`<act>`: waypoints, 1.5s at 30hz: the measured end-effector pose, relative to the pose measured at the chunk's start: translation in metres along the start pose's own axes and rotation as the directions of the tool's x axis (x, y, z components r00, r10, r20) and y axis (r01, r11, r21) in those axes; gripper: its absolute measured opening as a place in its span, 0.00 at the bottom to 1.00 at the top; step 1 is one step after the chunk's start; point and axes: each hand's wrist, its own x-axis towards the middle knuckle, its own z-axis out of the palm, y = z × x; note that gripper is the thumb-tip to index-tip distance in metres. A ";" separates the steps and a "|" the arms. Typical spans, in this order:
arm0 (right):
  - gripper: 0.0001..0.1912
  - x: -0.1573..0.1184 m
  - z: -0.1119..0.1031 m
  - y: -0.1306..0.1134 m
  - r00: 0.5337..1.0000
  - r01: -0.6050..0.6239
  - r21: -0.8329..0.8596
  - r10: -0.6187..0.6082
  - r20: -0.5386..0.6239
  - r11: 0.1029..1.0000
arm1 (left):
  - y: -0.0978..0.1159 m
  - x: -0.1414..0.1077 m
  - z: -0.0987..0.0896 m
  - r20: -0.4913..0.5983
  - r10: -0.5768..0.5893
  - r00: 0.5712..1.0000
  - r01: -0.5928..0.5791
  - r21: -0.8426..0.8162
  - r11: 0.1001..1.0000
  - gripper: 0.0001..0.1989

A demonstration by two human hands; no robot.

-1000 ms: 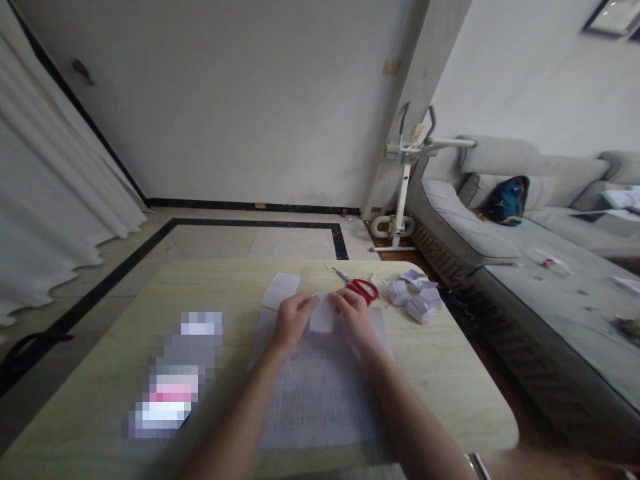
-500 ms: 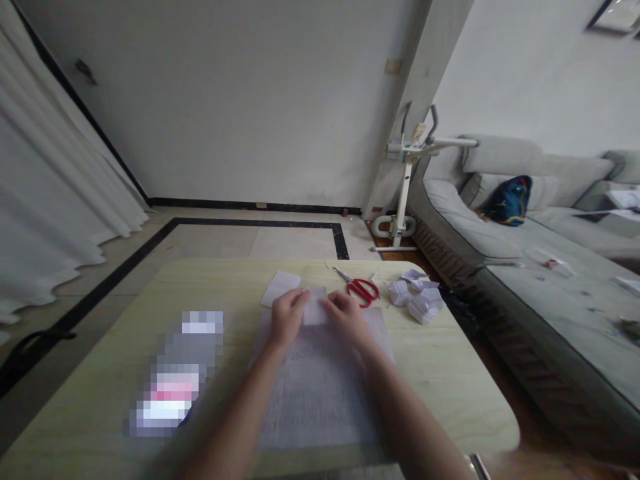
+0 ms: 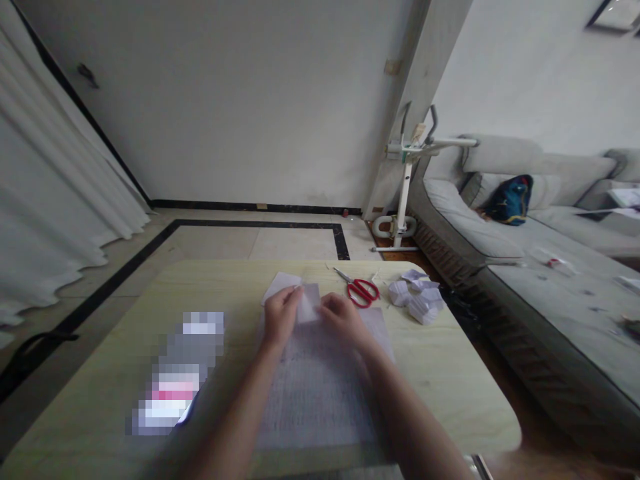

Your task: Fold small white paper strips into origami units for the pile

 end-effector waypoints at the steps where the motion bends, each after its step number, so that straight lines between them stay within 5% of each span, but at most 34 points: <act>1: 0.07 0.000 0.000 0.001 1.000 0.003 0.011 -0.003 0.009 1.000 | 0.000 0.001 0.000 -0.009 -0.008 1.000 0.007 -0.013 1.000 0.14; 9: 0.05 -0.001 -0.001 0.001 0.997 0.004 0.023 -0.006 0.079 1.000 | -0.001 0.009 -0.011 -0.151 0.008 0.989 -0.008 -0.001 1.000 0.16; 15: 0.08 0.001 -0.005 -0.004 0.995 -0.063 0.126 0.072 -0.070 0.990 | 0.005 -0.001 0.000 0.101 0.017 0.995 -0.018 0.005 1.000 0.15; 33: 0.14 0.001 -0.007 0.000 0.985 -0.104 0.181 0.127 -0.119 0.978 | 0.005 -0.007 0.007 0.182 -0.102 0.978 0.133 -0.172 0.976 0.14; 38: 0.14 0.002 -0.009 0.004 0.963 -0.074 0.256 0.136 -0.232 0.964 | 0.007 -0.010 0.009 0.329 -0.055 0.943 0.101 -0.123 0.987 0.14; 45: 0.15 0.003 -0.010 0.003 0.942 -0.133 0.279 0.209 -0.263 0.951 | 0.005 -0.010 0.011 0.351 -0.053 0.935 0.070 -0.037 0.997 0.16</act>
